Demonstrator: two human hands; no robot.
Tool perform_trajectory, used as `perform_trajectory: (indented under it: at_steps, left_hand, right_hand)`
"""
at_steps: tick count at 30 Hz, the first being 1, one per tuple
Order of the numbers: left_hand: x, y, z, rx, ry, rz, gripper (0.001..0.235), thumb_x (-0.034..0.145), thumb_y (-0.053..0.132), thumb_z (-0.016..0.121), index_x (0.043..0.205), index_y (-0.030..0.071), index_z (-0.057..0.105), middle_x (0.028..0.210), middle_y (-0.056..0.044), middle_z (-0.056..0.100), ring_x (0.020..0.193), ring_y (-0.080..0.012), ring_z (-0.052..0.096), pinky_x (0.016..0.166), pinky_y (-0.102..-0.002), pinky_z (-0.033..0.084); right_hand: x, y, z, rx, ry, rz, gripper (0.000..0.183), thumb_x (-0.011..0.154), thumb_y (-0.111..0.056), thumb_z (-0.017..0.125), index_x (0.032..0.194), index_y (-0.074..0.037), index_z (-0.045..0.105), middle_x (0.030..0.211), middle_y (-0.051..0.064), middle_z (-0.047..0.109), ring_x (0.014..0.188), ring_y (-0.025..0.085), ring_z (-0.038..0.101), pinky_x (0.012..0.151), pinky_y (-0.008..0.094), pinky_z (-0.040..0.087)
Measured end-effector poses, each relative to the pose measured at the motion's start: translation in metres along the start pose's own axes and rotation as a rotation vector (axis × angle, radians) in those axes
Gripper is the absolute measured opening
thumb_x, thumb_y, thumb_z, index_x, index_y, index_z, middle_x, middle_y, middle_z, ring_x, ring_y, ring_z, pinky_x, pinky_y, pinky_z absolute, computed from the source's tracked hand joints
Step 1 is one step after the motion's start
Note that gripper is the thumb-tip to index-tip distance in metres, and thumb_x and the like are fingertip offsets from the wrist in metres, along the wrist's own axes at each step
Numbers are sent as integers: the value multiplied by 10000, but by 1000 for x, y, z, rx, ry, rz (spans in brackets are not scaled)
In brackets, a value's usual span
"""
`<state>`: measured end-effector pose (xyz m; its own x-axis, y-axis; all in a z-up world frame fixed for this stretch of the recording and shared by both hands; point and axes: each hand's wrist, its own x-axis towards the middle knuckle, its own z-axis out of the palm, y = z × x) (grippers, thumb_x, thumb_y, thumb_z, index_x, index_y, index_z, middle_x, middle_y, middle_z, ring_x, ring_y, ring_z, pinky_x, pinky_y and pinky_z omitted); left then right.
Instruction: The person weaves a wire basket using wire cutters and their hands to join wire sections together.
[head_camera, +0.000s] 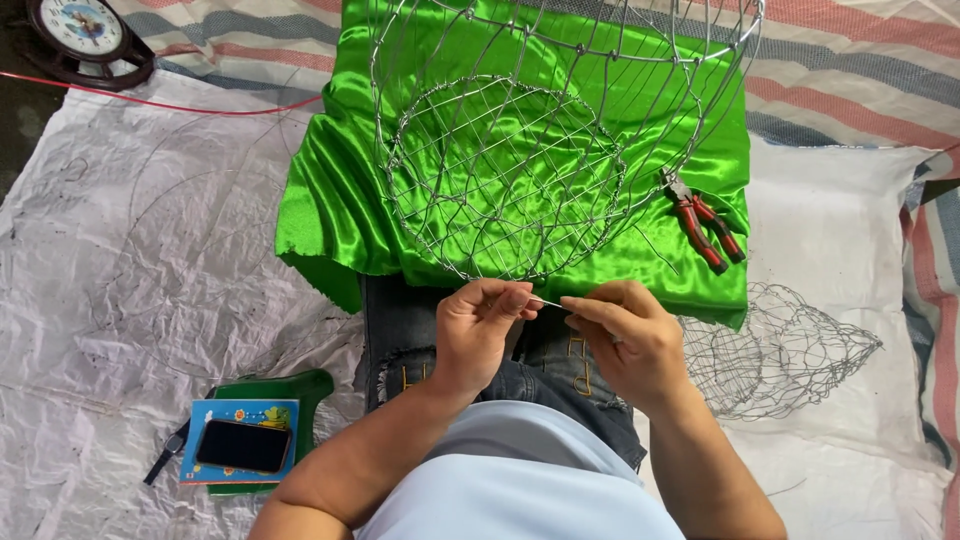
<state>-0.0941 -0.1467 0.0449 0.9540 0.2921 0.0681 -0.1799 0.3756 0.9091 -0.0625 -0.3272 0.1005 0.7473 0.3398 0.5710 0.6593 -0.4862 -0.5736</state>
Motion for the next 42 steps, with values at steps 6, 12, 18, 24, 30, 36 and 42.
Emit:
perform_trajectory:
  at_steps: [6,12,18,24,30,36,42]
  left_hand:
    - [22,-5,13,249,-16,287,518,949,207,773,1412,77,581,1277,-70,729,1034,-184,689,793,-289,529]
    - [32,9,15,438,-24,316,431,935,112,766,1348,90,644,1043,-105,798,872,-204,749,706,-300,544]
    - [52,-1,11,499,-6,471,111,893,62,815,976,10,763,947,-185,786,813,-331,778,648,-324,618]
    - [60,-3,2,459,-119,441,102,870,87,831,969,89,806,897,-97,789,822,-260,785,700,-307,632]
    - [38,28,8,498,4,465,110,986,76,698,1005,-7,767,835,-169,768,770,-343,771,653,-381,638]
    - [33,30,-1,347,-39,292,172,1014,111,638,1064,7,767,707,-113,741,648,-184,755,607,-313,625]
    - [34,22,-5,303,-29,296,128,961,61,717,1026,-34,772,783,-193,750,700,-243,776,617,-348,640]
  right_hand:
    - [10,23,-20,-32,158,-19,185,877,23,849,1021,-92,842,819,76,645,635,196,572,612,309,527]
    - [19,23,-13,1,183,-43,150,859,45,863,981,-31,819,823,108,706,688,214,636,603,299,535]
    - [26,33,-5,-17,183,-68,106,909,37,846,985,-29,812,831,103,705,680,197,618,603,291,524]
    - [25,39,2,13,184,-72,100,899,38,848,968,-15,800,838,138,699,665,227,623,599,306,541]
    - [21,37,4,35,194,-50,75,919,13,841,966,-15,789,842,136,691,669,225,631,597,315,539]
    - [21,29,7,29,195,-59,84,904,15,851,952,-10,787,819,129,687,628,215,601,579,315,520]
    - [32,5,7,21,200,-83,99,888,51,862,946,5,796,800,123,660,622,210,583,567,294,509]
